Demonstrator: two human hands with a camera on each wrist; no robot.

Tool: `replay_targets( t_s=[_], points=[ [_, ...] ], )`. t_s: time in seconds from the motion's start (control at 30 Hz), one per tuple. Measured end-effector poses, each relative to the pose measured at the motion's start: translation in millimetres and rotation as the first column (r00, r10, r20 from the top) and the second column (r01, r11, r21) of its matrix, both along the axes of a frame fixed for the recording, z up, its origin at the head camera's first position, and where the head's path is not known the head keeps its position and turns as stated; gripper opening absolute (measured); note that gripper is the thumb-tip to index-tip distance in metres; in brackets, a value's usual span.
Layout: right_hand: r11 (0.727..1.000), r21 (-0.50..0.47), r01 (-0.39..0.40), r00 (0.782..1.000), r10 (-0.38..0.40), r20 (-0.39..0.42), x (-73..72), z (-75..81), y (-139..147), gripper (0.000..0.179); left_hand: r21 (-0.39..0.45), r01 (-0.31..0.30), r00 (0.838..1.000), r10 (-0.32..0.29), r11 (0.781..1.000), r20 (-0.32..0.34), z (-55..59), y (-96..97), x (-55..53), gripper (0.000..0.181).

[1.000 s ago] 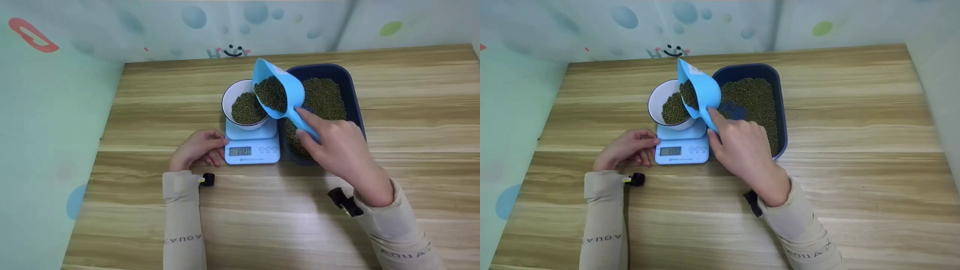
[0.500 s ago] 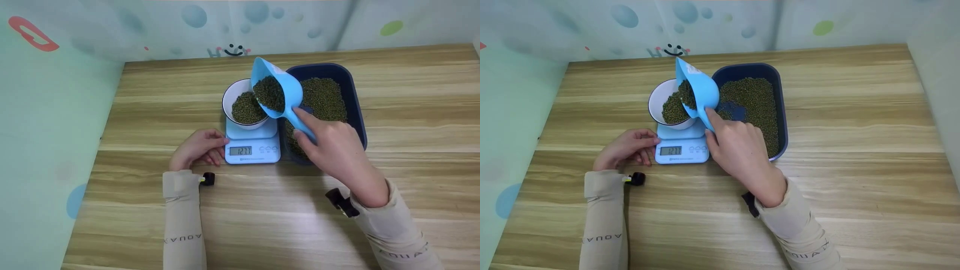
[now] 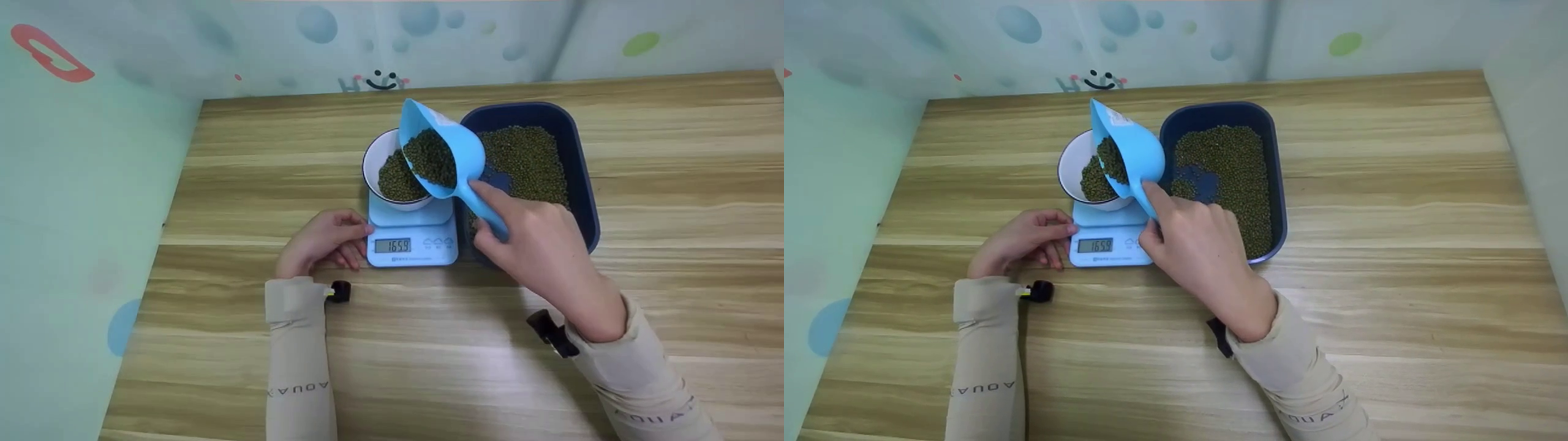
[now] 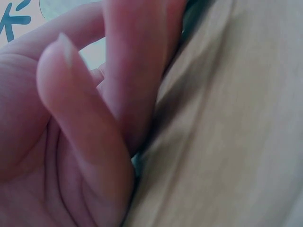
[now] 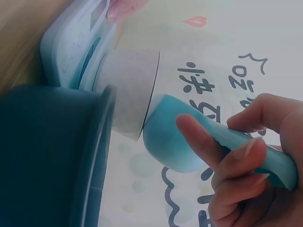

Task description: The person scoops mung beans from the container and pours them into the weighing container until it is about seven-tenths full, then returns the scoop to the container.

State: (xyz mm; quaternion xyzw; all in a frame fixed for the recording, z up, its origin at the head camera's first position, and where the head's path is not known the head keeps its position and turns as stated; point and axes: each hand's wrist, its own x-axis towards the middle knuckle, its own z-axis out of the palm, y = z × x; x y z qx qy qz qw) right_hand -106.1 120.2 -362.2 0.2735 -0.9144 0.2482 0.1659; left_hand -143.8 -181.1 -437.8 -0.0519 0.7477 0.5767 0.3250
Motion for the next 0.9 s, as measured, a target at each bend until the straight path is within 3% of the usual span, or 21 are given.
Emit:
replay_targets(
  t_s=[0.3,0.9],
  points=[
    [0.999,0.034,-0.004,1.000,0.003,0.017,0.7,-1.6,-1,0.042,0.001,-0.013,1.000,0.013,1.000,-0.002,-22.1,-5.5,-5.5,0.036],
    [1.000,0.018,-0.010,1.000,0.009,0.021,0.3,-3.3,-2,0.039,0.023,-0.024,1.000,0.024,0.999,-0.002,-22.0,-4.9,-5.4,0.033]
  ],
)
